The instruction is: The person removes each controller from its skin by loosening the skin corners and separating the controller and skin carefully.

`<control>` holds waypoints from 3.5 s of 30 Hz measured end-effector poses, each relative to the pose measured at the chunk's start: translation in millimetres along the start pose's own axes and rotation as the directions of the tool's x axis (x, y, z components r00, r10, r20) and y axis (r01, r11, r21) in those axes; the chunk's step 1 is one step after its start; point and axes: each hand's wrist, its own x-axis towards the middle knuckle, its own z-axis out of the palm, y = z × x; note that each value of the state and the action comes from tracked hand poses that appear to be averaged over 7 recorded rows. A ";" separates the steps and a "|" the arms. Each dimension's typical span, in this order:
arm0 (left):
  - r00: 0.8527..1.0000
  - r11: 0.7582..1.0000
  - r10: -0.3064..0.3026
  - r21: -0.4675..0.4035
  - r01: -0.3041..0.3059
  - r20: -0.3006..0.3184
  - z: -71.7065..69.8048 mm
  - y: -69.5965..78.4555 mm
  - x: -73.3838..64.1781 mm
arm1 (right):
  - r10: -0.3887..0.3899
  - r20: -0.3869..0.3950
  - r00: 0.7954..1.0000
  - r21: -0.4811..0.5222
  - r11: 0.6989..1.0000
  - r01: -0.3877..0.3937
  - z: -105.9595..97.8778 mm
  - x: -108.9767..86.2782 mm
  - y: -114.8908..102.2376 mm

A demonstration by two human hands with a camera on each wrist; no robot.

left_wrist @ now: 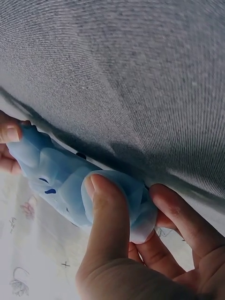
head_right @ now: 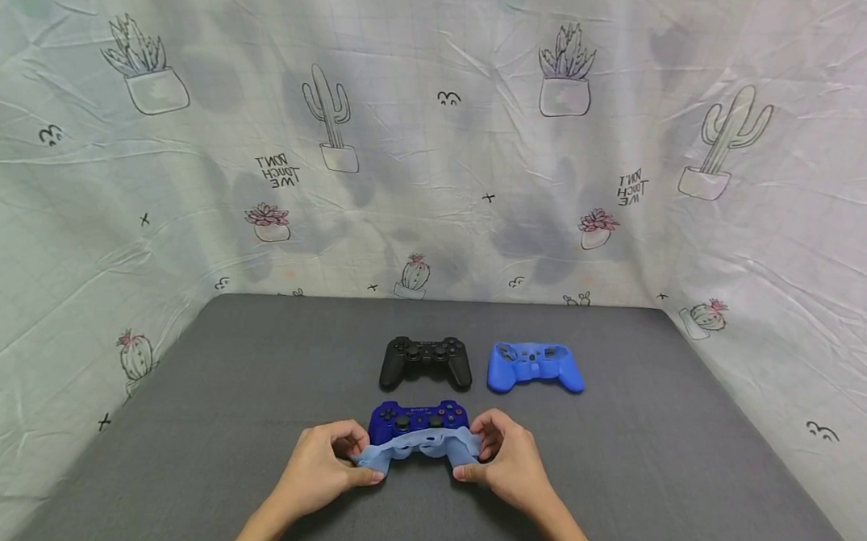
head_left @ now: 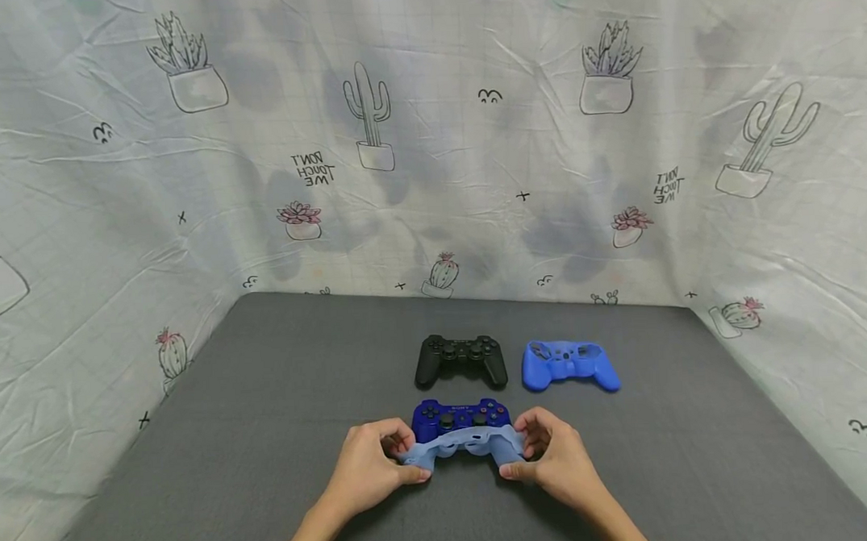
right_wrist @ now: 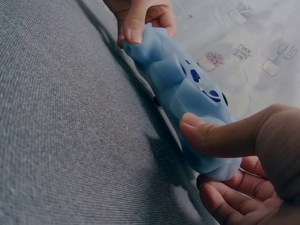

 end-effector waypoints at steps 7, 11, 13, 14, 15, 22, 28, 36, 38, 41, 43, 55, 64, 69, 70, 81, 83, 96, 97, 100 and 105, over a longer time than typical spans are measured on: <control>0.999 1.000 0.001 -0.008 -0.001 -0.032 2.1 1.4 -0.5 | -0.001 -0.012 1.000 0.015 1.000 0.001 0.7 -0.1 0.1; 0.999 1.000 -0.012 -0.003 0.011 -0.044 2.8 1.6 0.0 | -0.001 -0.013 1.000 0.015 1.000 0.002 0.6 -0.4 -0.5; 0.999 1.000 -0.017 0.001 0.017 -0.045 2.7 1.7 0.1 | 0.000 -0.012 1.000 0.013 1.000 0.000 0.3 -0.6 -0.9; 0.999 1.000 -0.020 0.003 0.020 -0.044 2.6 1.7 0.1 | 0.000 -0.012 1.000 0.011 1.000 0.000 0.2 -0.7 -1.1; 0.999 1.000 -0.023 0.002 0.023 -0.041 2.4 1.7 0.0 | 0.000 -0.012 1.000 0.008 1.000 0.001 0.0 -0.7 -1.3; 0.999 0.999 -0.042 -0.010 0.042 -0.024 1.2 2.8 -0.5 | -0.017 -0.018 1.000 -0.008 1.000 0.017 -1.3 -1.0 -2.2; 0.998 0.999 -0.050 0.000 0.050 -0.040 2.4 4.2 -0.8 | -0.015 -0.014 1.000 -0.013 1.000 0.015 -1.2 0.0 -1.0; 0.997 0.998 -0.065 -0.009 0.065 -0.029 2.3 3.0 0.0 | -0.014 -0.011 1.000 -0.032 0.999 0.013 -0.5 0.1 0.4; 0.997 0.998 -0.067 -0.009 0.067 -0.024 2.1 2.6 0.1 | -0.015 -0.010 1.000 -0.032 0.999 0.014 -0.5 0.3 0.7; 0.998 0.998 -0.064 -0.008 0.064 -0.011 1.8 1.9 0.1 | -0.014 -0.009 1.000 -0.035 0.999 0.014 -0.4 0.4 1.4; 0.998 0.998 -0.059 -0.009 0.058 -0.004 1.6 1.6 0.0 | -0.015 -0.011 1.000 -0.038 0.999 0.014 -0.3 0.4 2.0; 0.999 0.999 -0.032 0.026 0.033 -0.006 2.9 0.0 0.1 | -0.052 -0.024 0.998 -0.047 0.998 0.051 1.7 1.3 4.8; 0.999 0.999 -0.034 0.037 0.035 -0.016 3.9 -2.3 0.1 | -0.046 0.011 0.999 -0.067 0.997 0.047 1.3 1.3 5.9; 0.999 0.999 -0.038 0.019 0.038 -0.012 2.1 -3.0 1.5 | -0.048 0.030 0.998 -0.071 0.996 0.050 2.1 2.3 5.9; 0.999 0.999 -0.039 0.009 0.039 -0.007 1.9 -3.2 2.1 | -0.051 0.034 0.998 -0.068 0.996 0.053 2.8 2.6 5.9; 0.999 0.999 -0.022 -0.046 0.024 0.042 3.9 -3.1 7.4 | -0.091 0.056 0.994 -0.047 0.995 0.094 9.3 4.0 4.6; 0.999 0.999 -0.020 -0.044 0.022 0.038 4.1 -3.2 7.5 | -0.096 0.049 0.994 -0.055 0.994 0.099 9.8 3.9 5.2; 0.999 0.999 -0.012 -0.052 0.014 0.041 7.8 -2.9 5.8 | -0.155 0.039 0.987 -0.115 0.981 0.159 11.9 3.1 7.6; 0.999 0.998 -0.008 -0.054 0.010 0.040 8.1 -3.1 5.5 | -0.159 0.038 0.987 -0.119 0.980 0.162 12.0 3.0 7.6; 0.999 0.999 -0.007 -0.053 0.009 0.041 9.2 -3.4 5.1 | -0.168 0.032 0.985 -0.125 0.977 0.171 12.7 2.5 7.8; 0.999 0.999 -0.009 -0.044 0.011 0.043 11.8 -4.7 5.2 | -0.176 0.020 0.984 -0.141 0.974 0.178 13.4 0.9 8.3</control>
